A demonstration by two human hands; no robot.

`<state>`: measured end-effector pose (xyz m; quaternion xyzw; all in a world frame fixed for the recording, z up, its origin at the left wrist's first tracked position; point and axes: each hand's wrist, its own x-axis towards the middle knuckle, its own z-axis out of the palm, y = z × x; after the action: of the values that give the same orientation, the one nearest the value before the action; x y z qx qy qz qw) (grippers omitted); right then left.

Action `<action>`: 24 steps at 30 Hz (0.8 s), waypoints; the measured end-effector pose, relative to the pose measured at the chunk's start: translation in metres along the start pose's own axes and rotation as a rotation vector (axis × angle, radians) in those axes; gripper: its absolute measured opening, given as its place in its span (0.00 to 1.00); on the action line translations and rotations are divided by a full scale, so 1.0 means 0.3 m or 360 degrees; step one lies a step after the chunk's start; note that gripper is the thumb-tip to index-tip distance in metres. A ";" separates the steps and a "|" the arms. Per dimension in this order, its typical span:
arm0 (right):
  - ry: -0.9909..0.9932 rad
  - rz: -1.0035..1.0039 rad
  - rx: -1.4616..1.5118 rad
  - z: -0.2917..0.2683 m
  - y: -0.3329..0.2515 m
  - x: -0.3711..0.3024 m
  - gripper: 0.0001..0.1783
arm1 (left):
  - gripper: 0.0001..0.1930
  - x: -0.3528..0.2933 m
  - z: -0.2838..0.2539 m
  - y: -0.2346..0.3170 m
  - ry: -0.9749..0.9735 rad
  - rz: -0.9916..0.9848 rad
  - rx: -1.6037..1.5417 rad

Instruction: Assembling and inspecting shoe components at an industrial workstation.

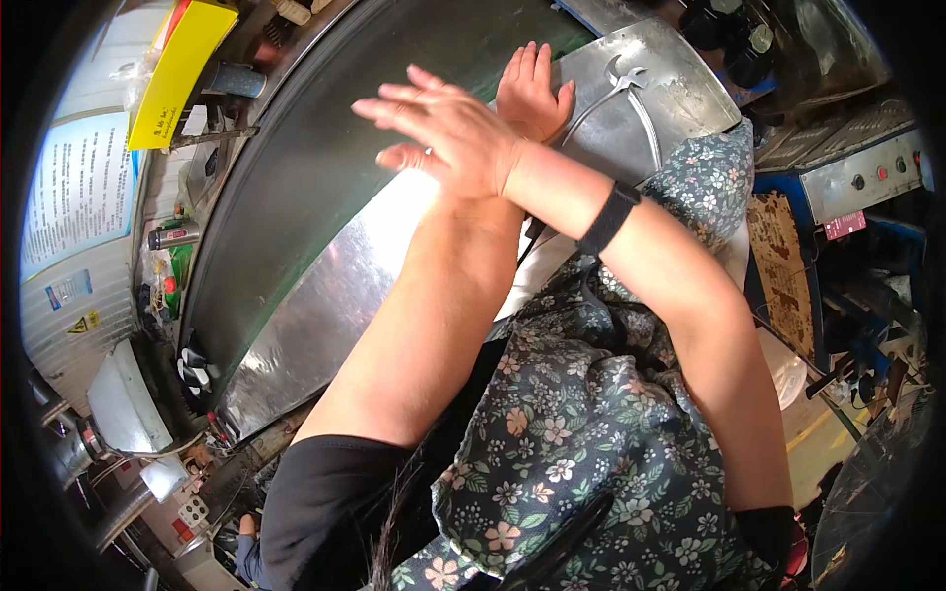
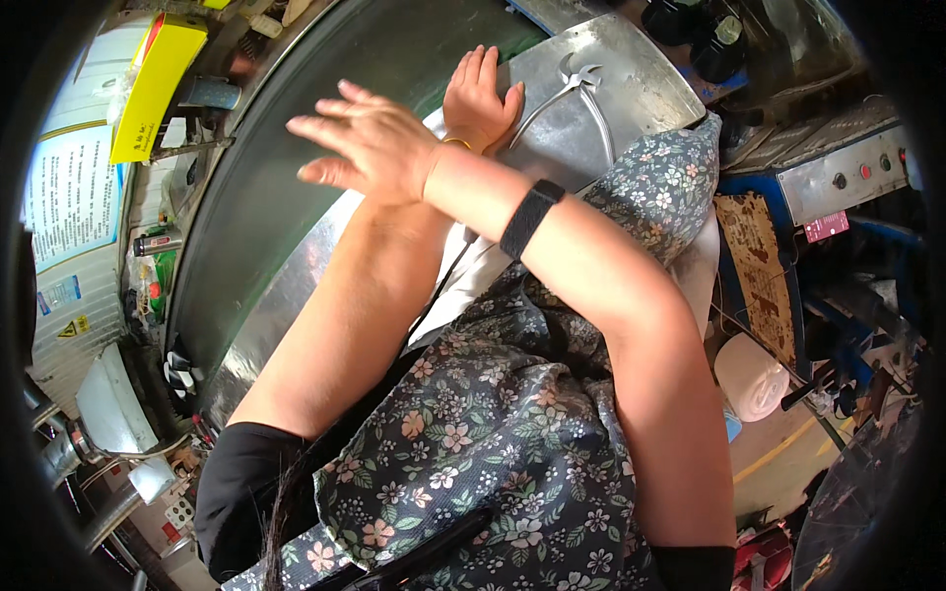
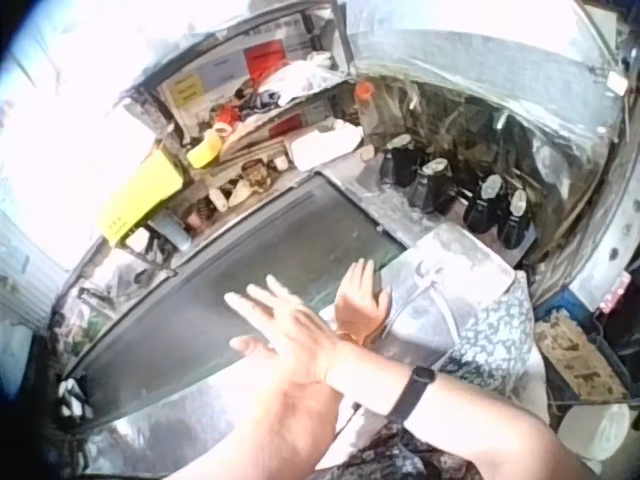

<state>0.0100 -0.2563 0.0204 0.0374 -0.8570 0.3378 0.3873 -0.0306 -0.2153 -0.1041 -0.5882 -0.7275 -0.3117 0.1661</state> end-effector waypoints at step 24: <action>0.0155 -0.0385 0.1176 -0.246 -0.698 -0.057 0.41 | 0.23 0.316 0.053 -0.101 0.0024 -0.1486 -0.0610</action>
<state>0.1373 -0.3758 0.1588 0.2589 -0.6477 0.5768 0.4251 -0.0817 -0.1372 -0.0661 -0.2178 -0.8415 -0.4849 -0.0968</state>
